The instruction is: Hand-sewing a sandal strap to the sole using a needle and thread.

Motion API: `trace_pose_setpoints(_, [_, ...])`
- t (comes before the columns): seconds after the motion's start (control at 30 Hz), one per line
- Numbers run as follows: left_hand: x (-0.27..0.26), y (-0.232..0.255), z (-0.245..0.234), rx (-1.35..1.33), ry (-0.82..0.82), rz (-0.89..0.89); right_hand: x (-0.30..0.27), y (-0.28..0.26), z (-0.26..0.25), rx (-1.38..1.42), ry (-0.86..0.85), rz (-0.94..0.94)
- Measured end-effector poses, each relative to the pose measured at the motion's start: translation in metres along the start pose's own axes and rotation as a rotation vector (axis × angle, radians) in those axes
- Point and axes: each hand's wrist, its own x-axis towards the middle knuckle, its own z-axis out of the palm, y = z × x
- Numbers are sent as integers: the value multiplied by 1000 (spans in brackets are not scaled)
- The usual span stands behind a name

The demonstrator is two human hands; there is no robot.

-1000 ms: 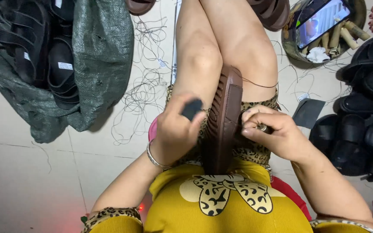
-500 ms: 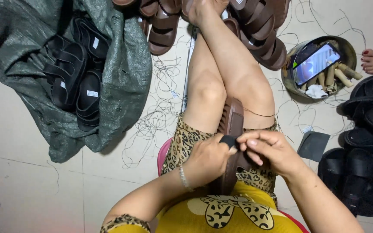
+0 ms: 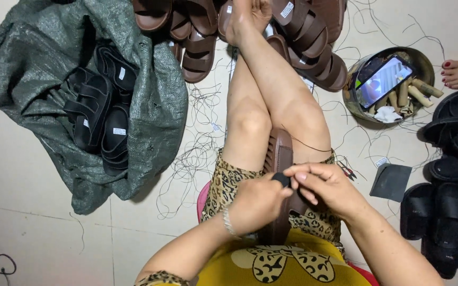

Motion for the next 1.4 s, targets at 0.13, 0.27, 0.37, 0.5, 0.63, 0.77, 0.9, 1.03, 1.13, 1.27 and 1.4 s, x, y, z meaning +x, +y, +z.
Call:
trace_pose_setpoints(0.13, [-18,-27,-30,-885,-358,-134,3,-20,28,-288,-80,-9])
trace_pose_setpoints(0.27, [-28,-51,6,-1450,83,34,6,-2,32,-1014,45,-525])
trace_pose_setpoints(0.37, [-19,-43,-17,-1115,165,-217,27,76,-128,-1367,380,-575])
trace_pose_setpoints(0.5, [-50,-75,-4,-213,-345,-447,-13,0,-234,-1424,727,-480])
trace_pose_setpoints(0.63, [-35,-62,-42,-829,-603,-552,-30,-30,-114,-1346,563,-539])
trace_pose_setpoints(0.77, [-12,-50,-50,-1330,-272,-260,-29,-29,-22,-1134,-33,-240])
trace_pose_setpoints(0.9, [23,-61,-48,-125,509,243,-44,-30,-19,-1400,-169,91])
trace_pose_setpoints(1.03, [60,-63,-62,104,674,280,-23,-58,-2,-932,-218,-222])
trace_pose_setpoints(1.13, [79,-67,-58,-879,629,-243,-8,-47,13,-241,-309,-351])
trace_pose_setpoints(1.27, [70,-125,-43,-1643,589,-351,8,-26,4,46,32,-101])
trace_pose_setpoints(1.4, [37,-179,-74,-575,335,-633,-8,-25,-59,-852,363,-72])
